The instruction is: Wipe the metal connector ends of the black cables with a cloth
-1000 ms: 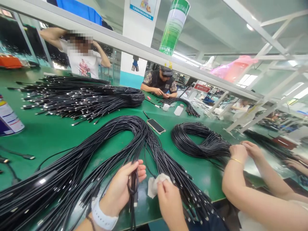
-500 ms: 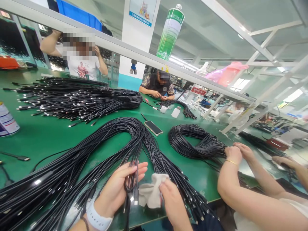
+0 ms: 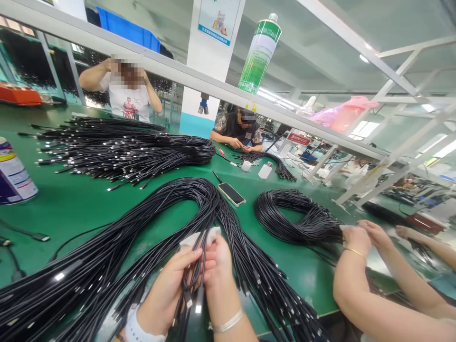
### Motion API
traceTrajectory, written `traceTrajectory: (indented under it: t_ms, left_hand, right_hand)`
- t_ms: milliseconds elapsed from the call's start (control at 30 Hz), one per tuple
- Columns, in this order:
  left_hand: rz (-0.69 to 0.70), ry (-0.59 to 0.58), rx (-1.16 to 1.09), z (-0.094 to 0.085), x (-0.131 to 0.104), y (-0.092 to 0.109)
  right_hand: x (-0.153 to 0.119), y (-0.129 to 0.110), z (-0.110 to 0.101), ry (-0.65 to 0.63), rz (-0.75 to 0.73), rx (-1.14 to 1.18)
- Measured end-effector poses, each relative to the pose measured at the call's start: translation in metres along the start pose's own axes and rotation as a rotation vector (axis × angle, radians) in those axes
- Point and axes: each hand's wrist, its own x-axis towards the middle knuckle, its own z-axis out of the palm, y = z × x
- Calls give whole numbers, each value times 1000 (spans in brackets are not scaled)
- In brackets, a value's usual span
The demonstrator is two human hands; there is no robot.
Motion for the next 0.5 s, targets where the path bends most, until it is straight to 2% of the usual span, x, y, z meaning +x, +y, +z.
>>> traceTrajectory:
  t_ms: [100,200,267,400,500]
  left_hand:
    - [-27,-100,23,2,-3,-3]
    - [-91,-177,67,2,-4,-8]
    - [-139,-182,103,1,-3,-10]
    - [-199,-197,159,-3,3,-17]
    - [-178,-251,191,-5,9,-22]
  right_hand:
    - [-15,-9,-19,60,7,43]
    - [-42,-24,-43,174,-183,106]
    - [-67,-36,-64,221,-301,107]
    - [-119,-50,-114,327,-256,-105]
    - [-146,-42,-141,378,-223,-308]
